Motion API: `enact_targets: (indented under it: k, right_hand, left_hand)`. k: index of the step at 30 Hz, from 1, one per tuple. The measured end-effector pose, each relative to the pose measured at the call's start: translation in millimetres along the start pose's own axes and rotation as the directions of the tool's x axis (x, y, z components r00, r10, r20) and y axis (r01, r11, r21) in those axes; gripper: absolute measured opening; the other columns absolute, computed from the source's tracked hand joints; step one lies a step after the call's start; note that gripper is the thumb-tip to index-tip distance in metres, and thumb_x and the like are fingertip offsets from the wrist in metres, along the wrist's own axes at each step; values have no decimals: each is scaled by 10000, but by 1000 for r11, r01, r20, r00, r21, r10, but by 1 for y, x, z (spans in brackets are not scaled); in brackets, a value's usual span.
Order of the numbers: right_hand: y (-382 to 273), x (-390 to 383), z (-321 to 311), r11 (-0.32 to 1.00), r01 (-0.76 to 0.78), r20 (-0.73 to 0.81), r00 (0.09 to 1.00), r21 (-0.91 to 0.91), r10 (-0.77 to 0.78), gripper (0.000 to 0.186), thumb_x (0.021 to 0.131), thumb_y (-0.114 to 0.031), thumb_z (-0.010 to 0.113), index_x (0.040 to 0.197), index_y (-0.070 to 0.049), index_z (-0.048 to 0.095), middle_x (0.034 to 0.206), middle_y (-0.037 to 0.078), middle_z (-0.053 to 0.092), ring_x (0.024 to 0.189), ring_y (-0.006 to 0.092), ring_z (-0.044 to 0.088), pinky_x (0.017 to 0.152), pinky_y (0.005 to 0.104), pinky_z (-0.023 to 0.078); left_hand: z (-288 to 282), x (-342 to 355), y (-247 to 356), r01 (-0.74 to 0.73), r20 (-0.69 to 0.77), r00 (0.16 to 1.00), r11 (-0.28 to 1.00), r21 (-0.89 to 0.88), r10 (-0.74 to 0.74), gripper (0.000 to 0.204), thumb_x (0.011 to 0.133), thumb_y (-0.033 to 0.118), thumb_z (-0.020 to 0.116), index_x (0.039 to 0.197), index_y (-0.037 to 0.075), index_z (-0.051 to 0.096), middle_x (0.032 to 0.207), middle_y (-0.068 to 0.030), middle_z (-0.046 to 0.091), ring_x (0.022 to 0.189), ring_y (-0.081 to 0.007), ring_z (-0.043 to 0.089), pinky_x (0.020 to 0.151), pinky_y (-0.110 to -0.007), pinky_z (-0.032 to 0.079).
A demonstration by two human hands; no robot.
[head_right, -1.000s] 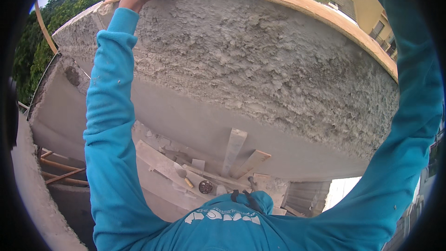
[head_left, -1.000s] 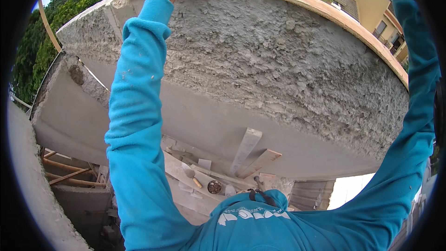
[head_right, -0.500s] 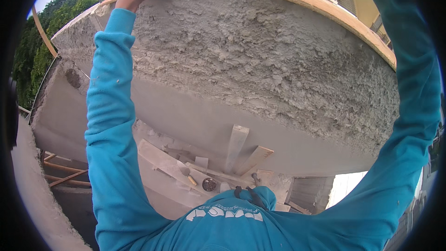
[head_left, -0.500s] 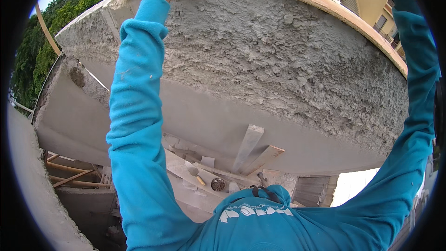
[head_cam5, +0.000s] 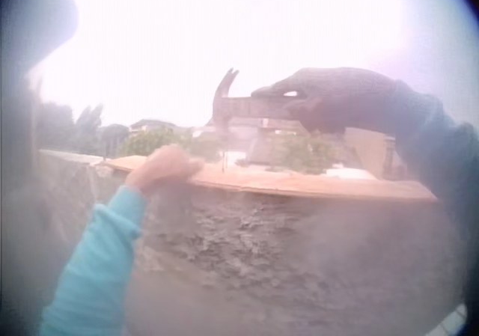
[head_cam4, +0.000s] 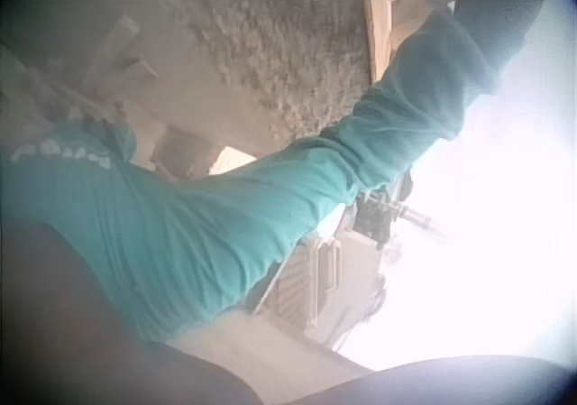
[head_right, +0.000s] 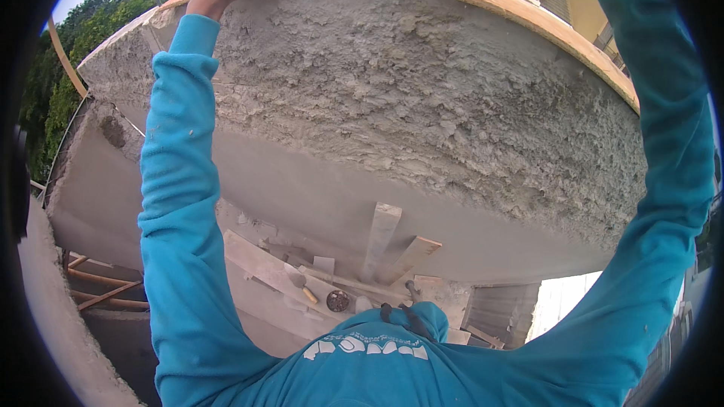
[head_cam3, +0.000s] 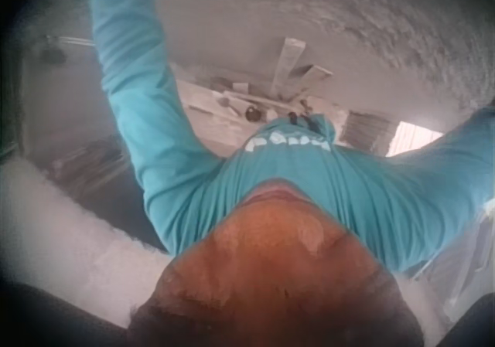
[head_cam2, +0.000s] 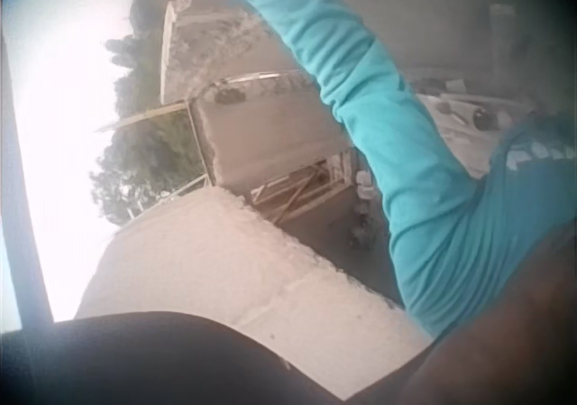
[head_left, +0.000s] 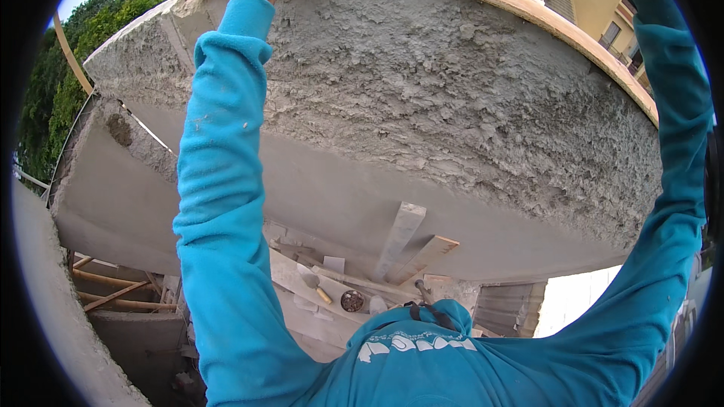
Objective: The person smooths wet plaster on a curved wall using a long straightedge and a trowel. They repeatedly level the surface, then use a hammer to tap nails into the wooden formwork at the top edge, and continue smoothing the plaster.
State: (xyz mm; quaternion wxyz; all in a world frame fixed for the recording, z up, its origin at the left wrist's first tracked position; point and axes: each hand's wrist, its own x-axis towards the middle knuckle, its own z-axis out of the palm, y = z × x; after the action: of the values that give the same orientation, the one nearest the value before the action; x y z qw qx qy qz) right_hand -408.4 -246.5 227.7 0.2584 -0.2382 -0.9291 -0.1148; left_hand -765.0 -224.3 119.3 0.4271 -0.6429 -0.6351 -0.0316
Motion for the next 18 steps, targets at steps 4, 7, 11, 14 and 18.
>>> enact_targets:
  k: [4,7,11,14,18]
  right_hand:
    - [6,2,-2,998,-5,-25,1000,58,7,485,1045,-258,517,1503,-101,497,1287,127,658,1102,217,625,1017,331,496]
    - [15,12,-3,995,21,-39,999,96,-17,496,1046,-265,518,1507,-86,489,1290,131,657,1107,218,626,1015,330,496]
    - [13,11,4,990,-4,2,1000,137,3,511,1047,-276,518,1512,-67,478,1293,136,655,1115,219,627,1013,330,494]
    - [2,2,2,985,-83,98,993,153,69,523,1048,-283,518,1515,-52,470,1296,141,654,1121,219,627,1011,329,493]
    - [-3,3,-1,961,-176,79,983,215,163,545,1043,-280,514,1521,-25,454,1213,119,670,1036,188,625,943,307,505]
  left_hand:
    - [0,-3,7,-32,39,999,999,24,31,272,955,249,526,869,82,723,759,-193,697,714,-382,705,642,-531,545]
    - [-17,-9,15,-48,-2,999,990,134,48,256,948,224,526,855,92,724,729,-175,689,694,-365,707,616,-524,547]
    - [-16,-9,16,-41,-11,999,988,152,43,252,938,214,532,837,94,729,721,-170,689,675,-353,705,583,-518,543]
    - [-11,-8,7,4,-14,1000,999,54,-3,302,951,253,521,843,87,749,752,-193,701,747,-367,721,663,-526,561]
    - [-3,-3,17,405,79,914,881,-246,-398,374,978,303,496,871,57,756,794,-230,705,813,-393,720,750,-538,559]
